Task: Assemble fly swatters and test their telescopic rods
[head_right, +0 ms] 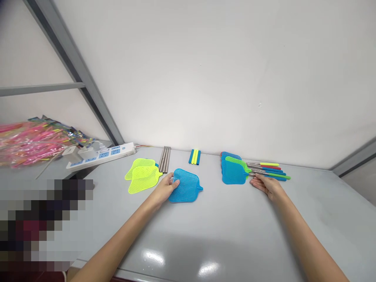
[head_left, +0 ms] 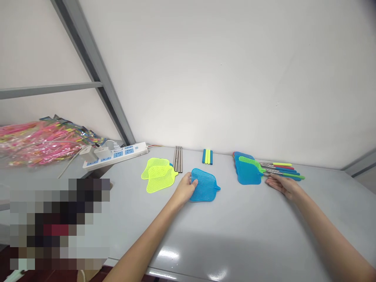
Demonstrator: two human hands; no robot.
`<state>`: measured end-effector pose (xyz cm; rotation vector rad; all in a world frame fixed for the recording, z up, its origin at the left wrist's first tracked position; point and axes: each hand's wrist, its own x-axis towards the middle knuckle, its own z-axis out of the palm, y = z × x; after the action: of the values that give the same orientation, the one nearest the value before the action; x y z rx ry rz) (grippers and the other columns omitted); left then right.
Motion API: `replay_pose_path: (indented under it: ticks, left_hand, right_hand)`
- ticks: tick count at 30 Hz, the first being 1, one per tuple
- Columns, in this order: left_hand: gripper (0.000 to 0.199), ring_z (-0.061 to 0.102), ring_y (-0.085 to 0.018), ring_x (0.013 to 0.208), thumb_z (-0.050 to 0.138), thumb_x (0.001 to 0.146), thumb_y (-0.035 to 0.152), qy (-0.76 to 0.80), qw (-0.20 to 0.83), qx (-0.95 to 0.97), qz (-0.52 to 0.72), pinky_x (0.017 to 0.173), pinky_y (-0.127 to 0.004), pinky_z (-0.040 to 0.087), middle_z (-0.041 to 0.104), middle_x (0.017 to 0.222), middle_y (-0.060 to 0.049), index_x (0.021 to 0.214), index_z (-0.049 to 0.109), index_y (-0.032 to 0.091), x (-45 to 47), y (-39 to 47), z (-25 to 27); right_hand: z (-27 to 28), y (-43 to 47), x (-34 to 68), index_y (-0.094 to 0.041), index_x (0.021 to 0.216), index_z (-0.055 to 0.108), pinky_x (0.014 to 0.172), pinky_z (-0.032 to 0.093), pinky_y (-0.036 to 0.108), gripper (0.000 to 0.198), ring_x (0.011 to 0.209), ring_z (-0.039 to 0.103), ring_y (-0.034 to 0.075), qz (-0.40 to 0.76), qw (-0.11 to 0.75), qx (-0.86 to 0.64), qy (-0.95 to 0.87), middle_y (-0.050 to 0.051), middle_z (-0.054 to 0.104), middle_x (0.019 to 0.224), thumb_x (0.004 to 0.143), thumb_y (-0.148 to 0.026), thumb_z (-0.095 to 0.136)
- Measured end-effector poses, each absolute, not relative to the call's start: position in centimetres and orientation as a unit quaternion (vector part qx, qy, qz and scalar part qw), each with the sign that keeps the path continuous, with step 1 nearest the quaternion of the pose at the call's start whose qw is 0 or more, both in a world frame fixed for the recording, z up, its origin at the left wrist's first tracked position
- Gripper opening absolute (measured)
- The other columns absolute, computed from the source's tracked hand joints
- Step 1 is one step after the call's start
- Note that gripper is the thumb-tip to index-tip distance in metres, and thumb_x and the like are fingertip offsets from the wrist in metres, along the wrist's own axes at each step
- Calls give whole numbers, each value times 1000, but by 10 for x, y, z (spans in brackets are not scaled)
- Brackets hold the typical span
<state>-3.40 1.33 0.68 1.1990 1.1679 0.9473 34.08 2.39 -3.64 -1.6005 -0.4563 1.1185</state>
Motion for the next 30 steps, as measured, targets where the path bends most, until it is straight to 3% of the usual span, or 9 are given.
replay_pose_path:
  ticks: [10, 18, 23, 30]
  left_hand:
    - [17, 57, -16, 62, 51, 68, 24, 517, 537, 516, 421, 59, -29, 44, 60, 66, -1, 83, 50, 17, -37, 16, 5]
    - [19, 58, -19, 70, 49, 67, 25, 557, 474, 536, 421, 64, -31, 43, 63, 75, -5, 83, 54, 16, -52, 30, 9]
    - [12, 53, -27, 88, 47, 63, 23, 659, 327, 530, 422, 77, -37, 36, 62, 83, -7, 71, 55, 20, -89, 47, 15]
    - [18, 51, -35, 89, 37, 66, 27, 758, 215, 508, 349, 73, -42, 35, 61, 80, -16, 53, 47, 21, -130, 54, 16]
  right_hand:
    - [-36, 21, 338, -9, 67, 58, 49, 54, 19, 3, 53, 62, 16, 453, 541, -678, -206, 9, 63, 57, 68, -11, 59]
    - [-9, -2, 297, -12, 63, 59, 34, 44, 14, 13, 39, 52, 8, 417, 552, -664, -284, 4, 58, 50, 67, -24, 62]
    - [11, -11, 223, -12, 63, 57, 37, 42, 17, 21, 41, 51, 9, 539, 457, -602, -372, 2, 56, 51, 67, -33, 59]
    - [-3, 39, 109, -15, 77, 55, 42, 45, 19, 15, 44, 54, 8, 676, 344, -484, -435, 0, 57, 56, 71, -28, 55]
